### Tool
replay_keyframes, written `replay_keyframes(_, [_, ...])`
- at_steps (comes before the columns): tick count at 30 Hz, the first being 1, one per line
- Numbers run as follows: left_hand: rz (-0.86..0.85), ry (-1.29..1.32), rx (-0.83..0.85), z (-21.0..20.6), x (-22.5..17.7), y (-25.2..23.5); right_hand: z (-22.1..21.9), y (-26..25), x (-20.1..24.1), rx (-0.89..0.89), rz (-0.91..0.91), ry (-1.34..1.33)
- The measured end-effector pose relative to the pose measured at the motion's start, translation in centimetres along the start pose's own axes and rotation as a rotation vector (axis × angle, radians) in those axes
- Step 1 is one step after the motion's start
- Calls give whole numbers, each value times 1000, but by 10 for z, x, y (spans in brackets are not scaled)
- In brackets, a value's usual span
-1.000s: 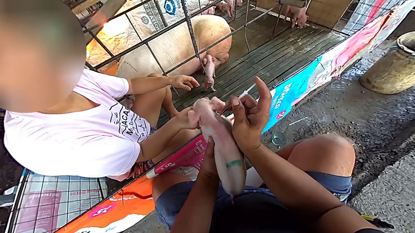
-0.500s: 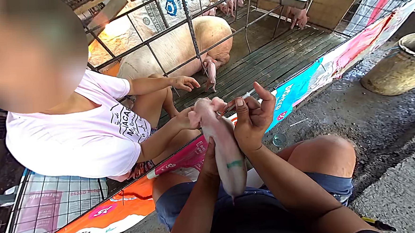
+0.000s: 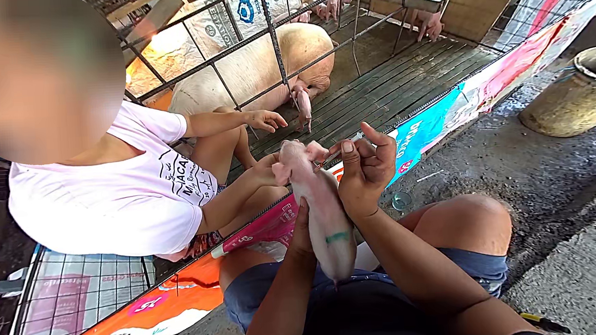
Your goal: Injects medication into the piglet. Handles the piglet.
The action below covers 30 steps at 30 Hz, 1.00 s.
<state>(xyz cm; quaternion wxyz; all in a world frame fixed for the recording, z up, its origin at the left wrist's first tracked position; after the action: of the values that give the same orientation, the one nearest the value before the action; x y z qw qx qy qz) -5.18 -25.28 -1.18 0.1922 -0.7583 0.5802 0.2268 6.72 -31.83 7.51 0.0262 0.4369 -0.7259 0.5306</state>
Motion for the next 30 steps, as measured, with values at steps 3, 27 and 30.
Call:
replay_keyframes(3, [-9, 2, 4, -2, -1, 0, 0, 0, 1, -7, 8, -2])
replay_keyframes(27, [22, 16, 92, 10, 5, -4, 10, -20, 7, -67, 4, 9])
replay_keyframes(30, [140, 57, 15, 19, 17, -5, 16, -30, 15, -14, 49, 1])
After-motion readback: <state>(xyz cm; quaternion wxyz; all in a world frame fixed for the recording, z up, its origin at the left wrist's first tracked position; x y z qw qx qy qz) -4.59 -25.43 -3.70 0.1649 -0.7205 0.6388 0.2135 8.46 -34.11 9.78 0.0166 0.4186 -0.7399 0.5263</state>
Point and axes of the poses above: each hand's wrist, its own y-axis away from the middle knuckle, its own z-axis out of the back of the hand, x = y × z, the point moved 6 cm from there along -y, towards the middle knuckle, and after that the axes turned 11 degrees about z, right-handed, at the moved point
